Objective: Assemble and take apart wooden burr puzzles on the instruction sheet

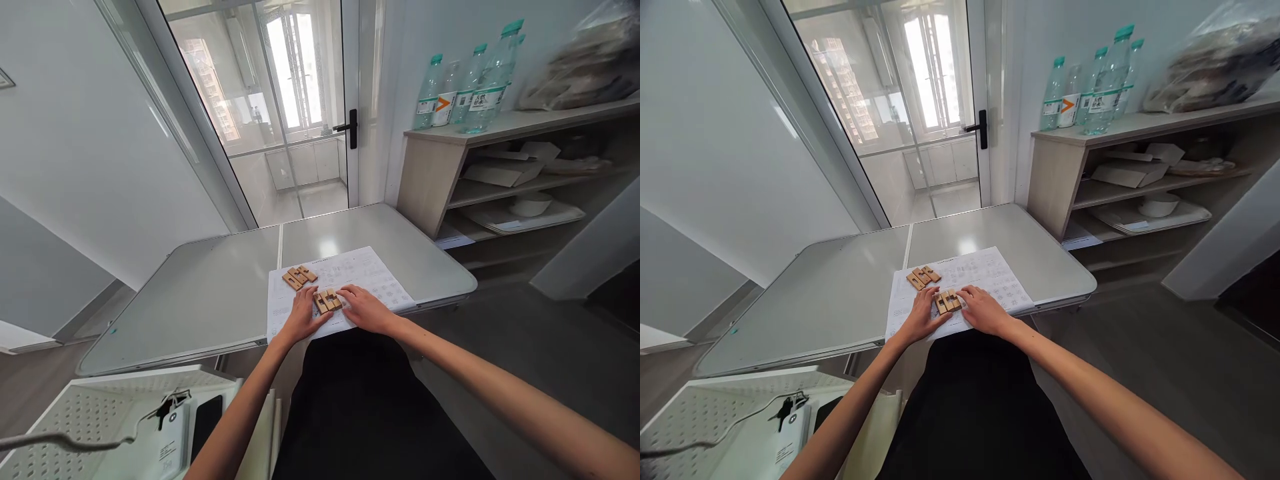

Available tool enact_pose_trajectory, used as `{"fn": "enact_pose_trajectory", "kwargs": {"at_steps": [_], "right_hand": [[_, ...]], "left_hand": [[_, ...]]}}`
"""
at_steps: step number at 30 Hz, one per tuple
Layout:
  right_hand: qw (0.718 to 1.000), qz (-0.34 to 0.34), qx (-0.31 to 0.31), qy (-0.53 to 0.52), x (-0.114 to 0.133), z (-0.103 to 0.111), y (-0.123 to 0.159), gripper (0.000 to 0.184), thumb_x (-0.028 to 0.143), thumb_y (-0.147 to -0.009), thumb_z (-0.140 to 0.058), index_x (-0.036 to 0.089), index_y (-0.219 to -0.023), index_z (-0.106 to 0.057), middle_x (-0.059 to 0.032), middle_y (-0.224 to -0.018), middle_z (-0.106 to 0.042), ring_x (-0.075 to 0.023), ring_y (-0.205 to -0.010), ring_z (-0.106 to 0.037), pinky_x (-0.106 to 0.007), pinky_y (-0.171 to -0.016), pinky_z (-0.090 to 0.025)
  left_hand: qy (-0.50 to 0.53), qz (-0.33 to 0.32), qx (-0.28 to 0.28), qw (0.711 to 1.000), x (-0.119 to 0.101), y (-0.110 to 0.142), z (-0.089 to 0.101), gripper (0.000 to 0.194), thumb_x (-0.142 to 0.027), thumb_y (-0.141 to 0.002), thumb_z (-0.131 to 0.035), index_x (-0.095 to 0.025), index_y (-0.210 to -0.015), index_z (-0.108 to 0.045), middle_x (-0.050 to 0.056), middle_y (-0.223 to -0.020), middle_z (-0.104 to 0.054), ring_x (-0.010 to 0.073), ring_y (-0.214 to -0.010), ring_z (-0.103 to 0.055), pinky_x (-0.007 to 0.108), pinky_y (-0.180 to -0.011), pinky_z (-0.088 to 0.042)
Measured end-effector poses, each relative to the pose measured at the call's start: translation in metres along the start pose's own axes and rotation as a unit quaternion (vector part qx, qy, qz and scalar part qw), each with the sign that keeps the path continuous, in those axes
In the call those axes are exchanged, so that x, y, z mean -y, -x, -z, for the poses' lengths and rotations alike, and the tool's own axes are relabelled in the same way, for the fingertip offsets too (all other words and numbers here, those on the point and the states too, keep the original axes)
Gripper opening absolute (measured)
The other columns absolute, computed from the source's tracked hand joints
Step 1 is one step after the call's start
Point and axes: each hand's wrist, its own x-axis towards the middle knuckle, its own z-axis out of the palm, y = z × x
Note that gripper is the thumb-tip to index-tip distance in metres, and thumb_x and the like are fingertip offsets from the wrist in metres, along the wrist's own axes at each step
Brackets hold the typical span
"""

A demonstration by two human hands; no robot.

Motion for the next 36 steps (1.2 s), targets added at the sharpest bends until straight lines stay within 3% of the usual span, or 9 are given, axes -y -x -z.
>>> {"fn": "enact_pose_trajectory", "kwargs": {"at_steps": [7, 11, 17, 25, 30, 33, 36], "right_hand": [[0.993, -0.022, -0.052, -0.103, -0.004, -0.016, -0.012, 0.04, 0.024, -0.095, -0.065, 0.024, -0.135, -0.061, -0.0123, -0.127, -0.062, -0.0271, -0.114, -0.067, -0.047, -0.103, -0.057], [0.986, -0.057, -0.067, -0.145, -0.007, -0.019, -0.011, 0.035, 0.028, -0.092, -0.069, 0.027, -0.127, -0.065, -0.0074, -0.119, -0.065, -0.0227, -0.1, -0.071, -0.043, -0.097, -0.059], [0.983, -0.073, -0.07, -0.152, -0.006, -0.02, -0.013, 0.022, 0.027, -0.089, -0.072, 0.027, -0.111, -0.071, -0.0044, -0.111, -0.07, -0.0212, -0.096, -0.072, -0.04, -0.094, -0.057], [0.981, -0.097, -0.076, -0.151, -0.008, -0.021, -0.014, 0.019, 0.038, -0.094, -0.07, 0.027, -0.109, -0.073, -0.0053, -0.113, -0.072, -0.0222, -0.093, -0.073, -0.039, -0.084, -0.059], [0.972, -0.096, -0.094, -0.194, -0.009, -0.018, -0.013, 0.022, 0.044, -0.092, -0.072, 0.028, -0.106, -0.074, -0.0082, -0.134, -0.068, -0.02, -0.086, -0.072, -0.038, -0.077, -0.059], [0.965, -0.099, -0.096, -0.224, -0.011, -0.016, -0.012, 0.024, 0.046, -0.089, -0.074, 0.025, -0.101, -0.074, -0.0105, -0.148, -0.06, -0.021, -0.093, -0.073, -0.038, -0.077, -0.059], [0.959, -0.105, -0.095, -0.244, -0.011, -0.015, -0.012, 0.024, 0.046, -0.087, -0.074, 0.023, -0.095, -0.072, -0.0115, -0.147, -0.062, -0.0245, -0.101, -0.073, -0.038, -0.076, -0.059]], "left_hand": [[0.038, 0.046, -0.034, 0.998, 0.002, 0.006, 0.006, 0.063, -0.053, -0.079, -0.085, -0.025, -0.131, -0.064, 0.015, -0.131, -0.057, 0.0362, -0.129, -0.054, 0.057, -0.113, -0.045], [0.081, 0.064, -0.051, 0.993, 0.001, 0.006, 0.009, 0.065, -0.046, -0.078, -0.087, -0.028, -0.135, -0.061, 0.011, -0.126, -0.059, 0.0304, -0.119, -0.06, 0.048, -0.104, -0.053], [0.131, 0.104, -0.087, 0.982, 0.004, 0.006, 0.014, 0.067, -0.037, -0.082, -0.084, -0.029, -0.141, -0.053, 0.007, -0.126, -0.067, 0.0206, -0.098, -0.066, 0.041, -0.097, -0.056], [0.182, 0.132, -0.085, 0.971, -0.001, 0.005, 0.017, 0.067, -0.035, -0.078, -0.086, -0.031, -0.138, -0.055, 0.005, -0.127, -0.07, 0.0193, -0.097, -0.07, 0.041, -0.099, -0.056], [0.195, 0.135, -0.08, 0.968, -0.003, 0.006, 0.018, 0.07, -0.035, -0.079, -0.086, -0.032, -0.141, -0.054, 0.004, -0.119, -0.074, 0.019, -0.095, -0.071, 0.042, -0.102, -0.055], [0.197, 0.128, -0.078, 0.969, -0.003, 0.006, 0.018, 0.07, -0.037, -0.08, -0.086, -0.03, -0.142, -0.055, 0.004, -0.11, -0.074, 0.0195, -0.095, -0.07, 0.041, -0.101, -0.055], [0.2, 0.132, -0.08, 0.968, -0.003, 0.006, 0.018, 0.071, -0.036, -0.079, -0.086, -0.03, -0.143, -0.055, 0.002, -0.105, -0.073, 0.0194, -0.093, -0.07, 0.04, -0.099, -0.056]]}}
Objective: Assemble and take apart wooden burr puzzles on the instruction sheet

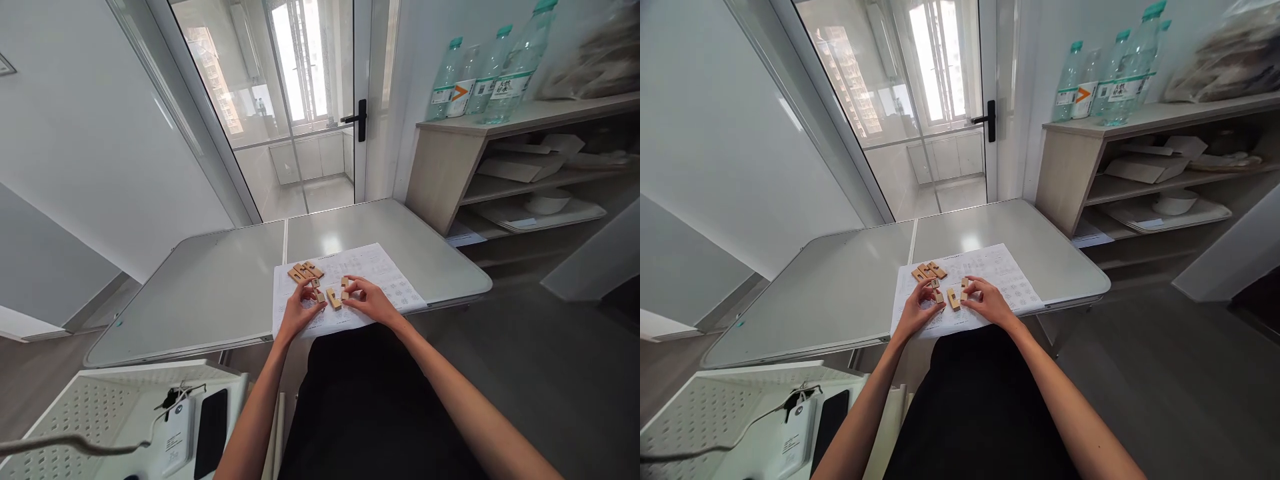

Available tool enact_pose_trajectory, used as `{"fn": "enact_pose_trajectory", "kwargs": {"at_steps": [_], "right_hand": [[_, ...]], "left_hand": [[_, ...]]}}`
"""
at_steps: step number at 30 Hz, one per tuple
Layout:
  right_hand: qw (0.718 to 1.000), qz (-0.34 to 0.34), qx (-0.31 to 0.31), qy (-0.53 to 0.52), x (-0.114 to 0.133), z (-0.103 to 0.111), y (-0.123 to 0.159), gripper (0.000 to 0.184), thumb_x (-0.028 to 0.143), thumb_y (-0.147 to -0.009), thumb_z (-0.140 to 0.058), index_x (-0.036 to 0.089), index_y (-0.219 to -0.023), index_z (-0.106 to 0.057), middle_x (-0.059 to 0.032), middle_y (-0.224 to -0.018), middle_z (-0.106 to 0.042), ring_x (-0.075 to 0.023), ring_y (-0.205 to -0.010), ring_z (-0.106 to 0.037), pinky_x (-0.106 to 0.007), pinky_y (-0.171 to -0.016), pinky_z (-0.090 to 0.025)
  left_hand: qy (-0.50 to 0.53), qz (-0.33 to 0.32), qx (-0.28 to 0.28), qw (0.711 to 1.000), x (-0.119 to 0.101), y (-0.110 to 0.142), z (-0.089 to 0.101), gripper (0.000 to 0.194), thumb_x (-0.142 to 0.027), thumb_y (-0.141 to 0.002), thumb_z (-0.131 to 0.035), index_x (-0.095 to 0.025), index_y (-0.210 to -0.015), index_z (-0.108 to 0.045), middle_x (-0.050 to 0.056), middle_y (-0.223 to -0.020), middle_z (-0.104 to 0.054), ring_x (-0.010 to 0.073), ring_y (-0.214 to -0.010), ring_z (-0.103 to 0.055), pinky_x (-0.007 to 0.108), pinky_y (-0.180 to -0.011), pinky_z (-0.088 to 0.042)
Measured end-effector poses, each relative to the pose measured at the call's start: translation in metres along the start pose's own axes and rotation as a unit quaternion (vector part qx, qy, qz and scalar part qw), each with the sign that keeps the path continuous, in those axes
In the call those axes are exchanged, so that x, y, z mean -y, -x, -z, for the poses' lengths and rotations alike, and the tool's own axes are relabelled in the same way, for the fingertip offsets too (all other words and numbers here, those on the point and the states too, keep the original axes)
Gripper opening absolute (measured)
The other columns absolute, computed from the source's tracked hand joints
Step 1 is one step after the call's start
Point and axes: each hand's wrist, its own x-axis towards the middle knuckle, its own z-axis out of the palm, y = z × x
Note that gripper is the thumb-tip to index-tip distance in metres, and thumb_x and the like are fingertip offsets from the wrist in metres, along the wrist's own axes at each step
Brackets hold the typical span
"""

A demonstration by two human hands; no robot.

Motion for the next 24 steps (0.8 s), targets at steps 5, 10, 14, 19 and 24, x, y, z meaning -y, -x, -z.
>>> {"fn": "enact_pose_trajectory", "kwargs": {"at_steps": [5, 10, 14, 19, 24], "right_hand": [[0.994, -0.028, -0.034, -0.095, 0.006, -0.004, -0.002, 0.035, 0.048, -0.082, -0.079, 0.025, -0.102, -0.062, -0.0119, -0.148, -0.062, -0.0239, -0.096, -0.075, -0.042, -0.082, -0.061], [0.954, -0.057, -0.046, -0.29, 0.022, -0.006, 0.004, 0.06, 0.042, -0.078, -0.086, 0.03, -0.127, -0.055, -0.01, -0.154, -0.055, -0.0232, -0.106, -0.073, -0.046, -0.102, -0.058], [0.901, -0.084, 0.025, -0.425, 0.031, -0.001, 0.016, 0.06, 0.04, -0.084, -0.084, 0.029, -0.139, -0.063, -0.0095, -0.15, -0.059, -0.022, -0.11, -0.069, -0.042, -0.105, -0.054], [0.823, -0.091, 0.08, -0.556, 0.042, 0.0, 0.026, 0.054, 0.045, -0.089, -0.08, 0.023, -0.138, -0.07, -0.0123, -0.134, -0.071, -0.0197, -0.094, -0.066, -0.038, -0.096, -0.053], [0.79, -0.093, 0.061, -0.603, 0.056, -0.004, 0.03, 0.048, 0.055, -0.092, -0.074, 0.024, -0.129, -0.076, -0.0122, -0.144, -0.067, -0.0191, -0.09, -0.064, -0.037, -0.095, -0.052]], "left_hand": [[0.0, -0.004, 0.009, 1.0, -0.001, 0.0, -0.002, 0.072, -0.038, -0.081, -0.085, -0.03, -0.145, -0.054, 0.002, -0.102, -0.073, 0.0201, -0.092, -0.07, 0.04, -0.099, -0.055], [0.003, -0.012, 0.023, 1.0, -0.009, 0.003, -0.01, 0.075, -0.039, -0.081, -0.086, -0.031, -0.148, -0.052, 0.002, -0.1, -0.073, 0.0211, -0.093, -0.07, 0.04, -0.098, -0.055], [0.06, 0.01, -0.009, 0.998, -0.016, 0.005, -0.018, 0.075, -0.04, -0.081, -0.087, -0.029, -0.147, -0.052, 0.004, -0.107, -0.071, 0.0194, -0.094, -0.069, 0.04, -0.099, -0.055], [0.142, 0.023, -0.017, 0.989, -0.024, 0.008, -0.023, 0.075, -0.037, -0.081, -0.088, -0.029, -0.146, -0.052, 0.004, -0.112, -0.067, 0.0168, -0.091, -0.069, 0.039, -0.098, -0.055], [0.177, 0.014, -0.068, 0.982, -0.042, 0.019, -0.022, 0.075, -0.036, -0.08, -0.088, -0.031, -0.146, -0.053, 0.004, -0.116, -0.067, 0.0176, -0.095, -0.068, 0.04, -0.1, -0.052]]}}
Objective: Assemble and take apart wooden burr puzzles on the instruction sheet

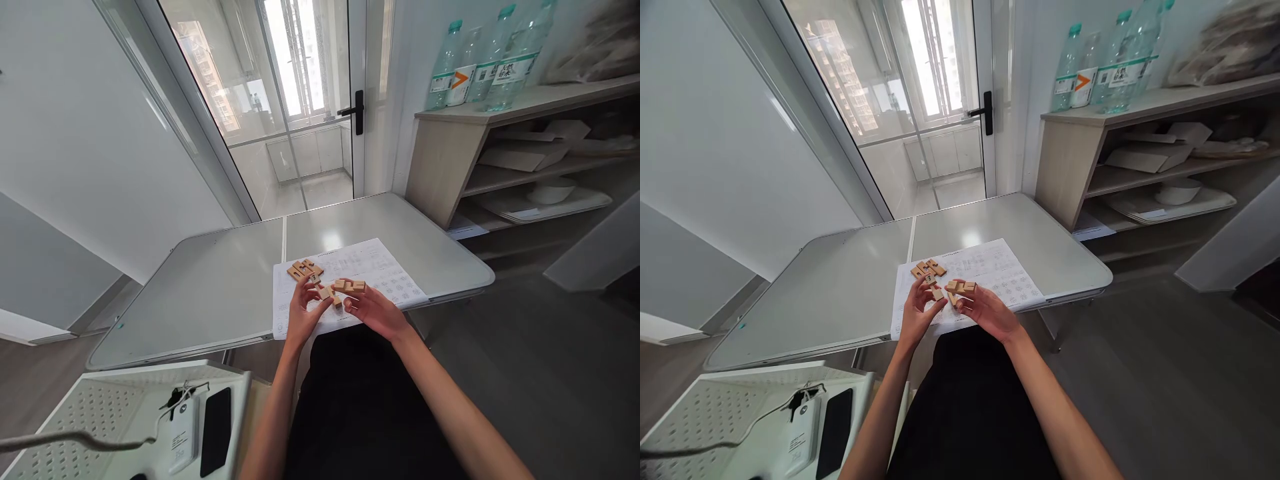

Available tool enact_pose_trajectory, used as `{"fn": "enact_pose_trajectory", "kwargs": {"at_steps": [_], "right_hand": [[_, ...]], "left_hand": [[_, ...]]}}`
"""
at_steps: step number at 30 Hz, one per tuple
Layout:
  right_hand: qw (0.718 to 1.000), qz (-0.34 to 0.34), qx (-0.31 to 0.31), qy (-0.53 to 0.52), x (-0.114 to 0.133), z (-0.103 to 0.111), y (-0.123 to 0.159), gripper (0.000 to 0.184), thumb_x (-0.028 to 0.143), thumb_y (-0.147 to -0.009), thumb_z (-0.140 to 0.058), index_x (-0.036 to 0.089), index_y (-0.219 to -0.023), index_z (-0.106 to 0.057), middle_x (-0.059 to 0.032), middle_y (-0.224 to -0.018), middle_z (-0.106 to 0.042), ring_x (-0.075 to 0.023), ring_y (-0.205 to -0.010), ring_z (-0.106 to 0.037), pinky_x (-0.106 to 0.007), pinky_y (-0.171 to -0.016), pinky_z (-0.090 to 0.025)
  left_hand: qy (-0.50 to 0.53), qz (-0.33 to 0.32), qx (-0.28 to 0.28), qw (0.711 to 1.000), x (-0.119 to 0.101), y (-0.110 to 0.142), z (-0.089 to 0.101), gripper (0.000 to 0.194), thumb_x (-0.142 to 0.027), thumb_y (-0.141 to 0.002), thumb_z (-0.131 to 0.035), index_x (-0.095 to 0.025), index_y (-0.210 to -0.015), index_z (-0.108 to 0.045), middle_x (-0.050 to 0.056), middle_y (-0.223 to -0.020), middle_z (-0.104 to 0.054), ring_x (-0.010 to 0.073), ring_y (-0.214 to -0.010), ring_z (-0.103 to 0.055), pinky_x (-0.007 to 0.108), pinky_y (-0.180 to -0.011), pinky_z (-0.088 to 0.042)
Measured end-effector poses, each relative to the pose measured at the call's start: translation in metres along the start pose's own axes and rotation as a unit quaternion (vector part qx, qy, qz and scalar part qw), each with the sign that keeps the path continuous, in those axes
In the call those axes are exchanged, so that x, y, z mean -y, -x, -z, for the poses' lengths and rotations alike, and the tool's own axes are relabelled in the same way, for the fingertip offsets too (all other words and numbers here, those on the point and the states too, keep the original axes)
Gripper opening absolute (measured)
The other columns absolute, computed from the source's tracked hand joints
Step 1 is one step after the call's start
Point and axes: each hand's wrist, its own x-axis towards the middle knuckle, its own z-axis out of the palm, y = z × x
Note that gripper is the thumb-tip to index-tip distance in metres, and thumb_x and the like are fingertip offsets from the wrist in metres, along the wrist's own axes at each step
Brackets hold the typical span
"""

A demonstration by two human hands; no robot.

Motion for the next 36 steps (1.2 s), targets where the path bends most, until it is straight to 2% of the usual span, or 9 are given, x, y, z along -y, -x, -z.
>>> {"fn": "enact_pose_trajectory", "kwargs": {"at_steps": [4, 10, 13, 15, 17, 21, 27, 31, 36], "right_hand": [[0.999, -0.005, 0.001, -0.033, -0.005, -0.003, 0.003, 0.045, 0.054, -0.093, -0.073, 0.025, -0.127, -0.076, -0.0116, -0.139, -0.07, -0.0177, -0.086, -0.063, -0.036, -0.093, -0.051], [0.997, -0.027, 0.003, -0.077, -0.021, -0.004, 0.004, 0.044, 0.057, -0.091, -0.074, 0.023, -0.119, -0.078, -0.0094, -0.121, -0.076, -0.0167, -0.079, -0.061, -0.033, -0.082, -0.051], [0.995, -0.031, 0.007, -0.097, -0.027, -0.011, 0.006, 0.046, 0.06, -0.09, -0.074, 0.023, -0.116, -0.078, -0.0088, -0.112, -0.077, -0.0205, -0.092, -0.066, -0.035, -0.086, -0.052], [0.995, -0.032, 0.014, -0.094, -0.03, -0.015, 0.008, 0.049, 0.061, -0.089, -0.074, 0.022, -0.117, -0.077, -0.0106, -0.115, -0.076, -0.0251, -0.108, -0.066, -0.038, -0.094, -0.051], [0.994, -0.036, 0.02, -0.097, -0.032, -0.018, 0.01, 0.05, 0.062, -0.089, -0.073, 0.021, -0.118, -0.077, -0.0117, -0.119, -0.075, -0.0276, -0.116, -0.065, -0.042, -0.101, -0.05], [0.991, -0.045, 0.029, -0.119, -0.037, -0.021, 0.012, 0.049, 0.061, -0.09, -0.072, 0.022, -0.118, -0.075, -0.011, -0.118, -0.075, -0.0289, -0.113, -0.067, -0.048, -0.105, -0.05], [0.989, -0.044, 0.048, -0.129, -0.035, -0.027, 0.014, 0.049, 0.062, -0.088, -0.071, 0.023, -0.117, -0.075, -0.0106, -0.115, -0.076, -0.0313, -0.113, -0.068, -0.054, -0.104, -0.052], [0.988, -0.038, 0.029, -0.148, -0.034, -0.032, 0.014, 0.046, 0.057, -0.087, -0.074, 0.023, -0.116, -0.075, -0.0102, -0.112, -0.077, -0.031, -0.112, -0.069, -0.054, -0.104, -0.053], [0.984, -0.026, 0.006, -0.174, -0.033, -0.041, 0.014, 0.034, 0.05, -0.088, -0.074, 0.024, -0.11, -0.075, -0.0088, -0.111, -0.078, -0.0292, -0.113, -0.07, -0.05, -0.104, -0.054]], "left_hand": [[-0.008, -0.022, -0.02, 1.0, -0.027, 0.016, -0.001, 0.076, -0.035, -0.079, -0.09, -0.032, -0.147, -0.054, 0.007, -0.129, -0.066, 0.0211, -0.108, -0.065, 0.041, -0.104, -0.049], [-0.056, -0.085, 0.039, 0.994, -0.052, 0.022, -0.003, 0.072, -0.036, -0.076, -0.092, -0.035, -0.142, -0.062, 0.009, -0.148, -0.054, 0.0318, -0.141, -0.049, 0.043, -0.112, -0.041], [-0.029, -0.09, 0.058, 0.994, -0.05, 0.02, -0.007, 0.073, -0.04, -0.076, -0.091, -0.036, -0.143, -0.062, 0.009, -0.153, -0.049, 0.0339, -0.148, -0.042, 0.045, -0.117, -0.037], [-0.005, -0.085, 0.068, 0.994, -0.046, 0.021, -0.012, 0.074, -0.043, -0.076, -0.092, -0.035, -0.144, -0.062, 0.009, -0.154, -0.047, 0.0344, -0.148, -0.041, 0.046, -0.119, -0.037], [0.022, -0.07, 0.074, 0.995, -0.042, 0.023, -0.016, 0.076, -0.045, -0.074, -0.092, -0.034, -0.143, -0.062, 0.009, -0.155, -0.046, 0.0345, -0.147, -0.043, 0.046, -0.119, -0.038], [0.06, -0.003, 0.101, 0.993, -0.041, 0.028, -0.022, 0.079, -0.044, -0.073, -0.093, -0.033, -0.145, -0.061, 0.009, -0.157, -0.044, 0.0331, -0.137, -0.053, 0.04, -0.108, -0.05], [0.074, 0.035, 0.116, 0.99, -0.045, 0.033, -0.024, 0.077, -0.039, -0.074, -0.092, -0.031, -0.144, -0.061, 0.008, -0.149, -0.055, 0.0292, -0.125, -0.061, 0.038, -0.106, -0.05], [0.109, 0.066, 0.096, 0.987, -0.038, 0.036, -0.028, 0.082, -0.039, -0.07, -0.093, -0.03, -0.145, -0.06, 0.007, -0.138, -0.065, 0.027, -0.116, -0.066, 0.037, -0.102, -0.053], [0.186, 0.093, 0.044, 0.977, -0.027, 0.041, -0.036, 0.088, -0.038, -0.069, -0.092, -0.028, -0.149, -0.056, 0.008, -0.138, -0.069, 0.0287, -0.128, -0.064, 0.039, -0.111, -0.049]]}}
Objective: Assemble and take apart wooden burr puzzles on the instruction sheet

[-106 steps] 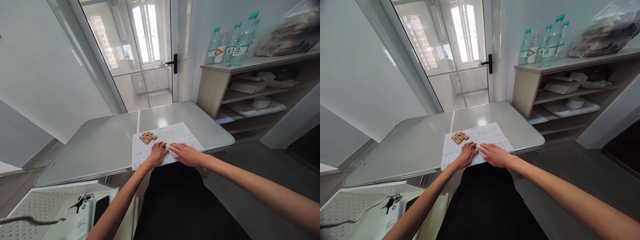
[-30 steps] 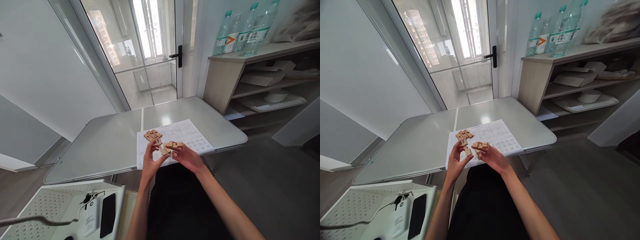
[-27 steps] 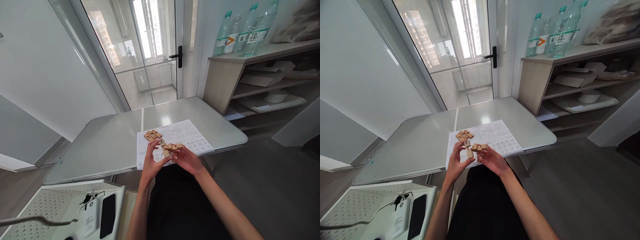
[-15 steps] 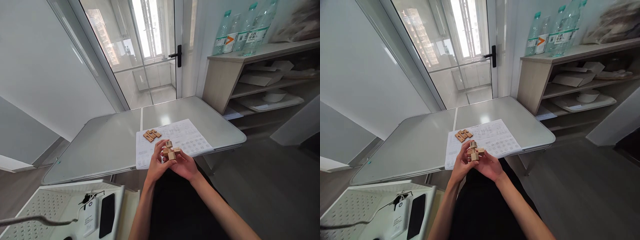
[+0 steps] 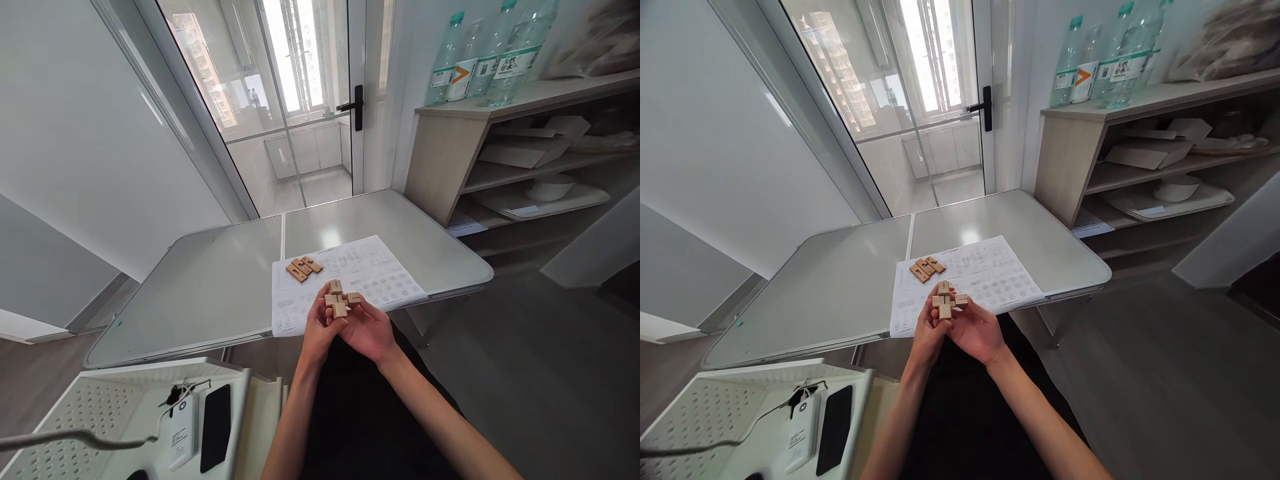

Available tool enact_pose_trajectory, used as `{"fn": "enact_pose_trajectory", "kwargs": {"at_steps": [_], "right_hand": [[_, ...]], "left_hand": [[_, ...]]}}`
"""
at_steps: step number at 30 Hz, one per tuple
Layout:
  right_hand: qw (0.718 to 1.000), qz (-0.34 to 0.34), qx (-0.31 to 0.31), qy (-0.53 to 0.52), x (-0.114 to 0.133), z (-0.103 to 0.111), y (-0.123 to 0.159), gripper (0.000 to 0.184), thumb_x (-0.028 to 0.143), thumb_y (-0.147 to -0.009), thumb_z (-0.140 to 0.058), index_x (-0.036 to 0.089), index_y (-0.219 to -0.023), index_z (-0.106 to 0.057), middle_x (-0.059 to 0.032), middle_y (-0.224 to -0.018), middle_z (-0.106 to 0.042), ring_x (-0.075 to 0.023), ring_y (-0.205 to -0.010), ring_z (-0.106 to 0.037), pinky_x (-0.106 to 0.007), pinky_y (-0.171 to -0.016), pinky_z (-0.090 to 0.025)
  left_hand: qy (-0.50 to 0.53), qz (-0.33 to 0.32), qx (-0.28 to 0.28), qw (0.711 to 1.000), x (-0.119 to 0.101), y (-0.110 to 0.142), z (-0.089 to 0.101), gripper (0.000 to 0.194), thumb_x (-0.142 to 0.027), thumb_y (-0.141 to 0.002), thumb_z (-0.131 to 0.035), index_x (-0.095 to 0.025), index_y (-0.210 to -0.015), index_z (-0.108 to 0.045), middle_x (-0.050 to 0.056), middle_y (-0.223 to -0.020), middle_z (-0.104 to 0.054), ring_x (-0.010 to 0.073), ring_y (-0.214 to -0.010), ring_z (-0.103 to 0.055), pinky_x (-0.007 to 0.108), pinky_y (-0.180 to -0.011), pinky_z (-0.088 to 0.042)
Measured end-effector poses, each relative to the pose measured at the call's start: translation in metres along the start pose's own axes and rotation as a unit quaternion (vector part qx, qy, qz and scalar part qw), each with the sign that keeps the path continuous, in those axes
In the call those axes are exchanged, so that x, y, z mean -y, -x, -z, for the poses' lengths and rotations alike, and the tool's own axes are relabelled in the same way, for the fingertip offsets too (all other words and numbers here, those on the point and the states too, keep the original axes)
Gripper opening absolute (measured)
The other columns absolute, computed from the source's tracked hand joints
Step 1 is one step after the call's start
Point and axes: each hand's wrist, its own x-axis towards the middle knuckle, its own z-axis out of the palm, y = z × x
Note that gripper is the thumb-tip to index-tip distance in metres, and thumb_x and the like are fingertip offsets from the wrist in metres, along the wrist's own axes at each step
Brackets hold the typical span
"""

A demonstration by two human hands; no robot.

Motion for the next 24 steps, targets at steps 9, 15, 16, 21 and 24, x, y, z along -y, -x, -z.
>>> {"fn": "enact_pose_trajectory", "kwargs": {"at_steps": [9, 15, 16, 21, 24], "right_hand": [[0.998, -0.026, 0.002, 0.055, 0.012, -0.024, -0.002, 0.049, 0.066, -0.089, -0.071, 0.022, -0.109, -0.073, -0.0126, -0.119, -0.077, -0.0314, -0.122, -0.069, -0.049, -0.102, -0.055], [0.994, -0.029, -0.009, 0.106, 0.019, -0.034, -0.001, 0.034, 0.04, -0.094, -0.077, 0.017, -0.119, -0.073, -0.0086, -0.109, -0.08, -0.0193, -0.095, -0.076, -0.031, -0.092, -0.059], [0.994, -0.03, -0.014, 0.106, 0.02, -0.036, -0.001, 0.033, 0.039, -0.095, -0.077, 0.017, -0.119, -0.073, -0.0082, -0.109, -0.08, -0.0185, -0.093, -0.076, -0.03, -0.091, -0.06], [0.994, -0.029, -0.029, 0.104, 0.02, -0.039, 0.0, 0.039, 0.047, -0.095, -0.075, 0.015, -0.118, -0.074, -0.011, -0.108, -0.08, -0.0214, -0.093, -0.077, -0.033, -0.089, -0.061], [0.994, -0.034, -0.045, 0.095, 0.018, -0.038, 0.0, 0.041, 0.051, -0.097, -0.072, 0.015, -0.115, -0.074, -0.0103, -0.104, -0.081, -0.0214, -0.09, -0.078, -0.033, -0.085, -0.063]], "left_hand": [[-0.001, -0.028, -0.019, 0.999, 0.004, -0.001, 0.007, 0.079, -0.037, -0.067, -0.093, -0.027, -0.14, -0.064, 0.009, -0.14, -0.067, 0.0328, -0.131, -0.064, 0.046, -0.113, -0.05], [-0.056, -0.044, -0.003, 0.997, 0.0, 0.002, 0.01, 0.078, -0.044, -0.067, -0.095, -0.026, -0.137, -0.066, 0.013, -0.154, -0.055, 0.0366, -0.14, -0.056, 0.05, -0.116, -0.048], [-0.058, -0.045, -0.002, 0.997, -0.001, 0.002, 0.009, 0.076, -0.045, -0.067, -0.095, -0.026, -0.135, -0.067, 0.013, -0.154, -0.055, 0.0369, -0.14, -0.055, 0.05, -0.116, -0.048], [-0.045, -0.042, 0.002, 0.998, -0.003, 0.002, 0.008, 0.077, -0.047, -0.066, -0.096, -0.026, -0.135, -0.068, 0.012, -0.153, -0.055, 0.0373, -0.14, -0.055, 0.049, -0.115, -0.049], [-0.047, -0.037, 0.007, 0.998, -0.005, 0.003, 0.007, 0.078, -0.048, -0.064, -0.096, -0.026, -0.134, -0.069, 0.011, -0.151, -0.058, 0.0371, -0.139, -0.056, 0.048, -0.113, -0.051]]}}
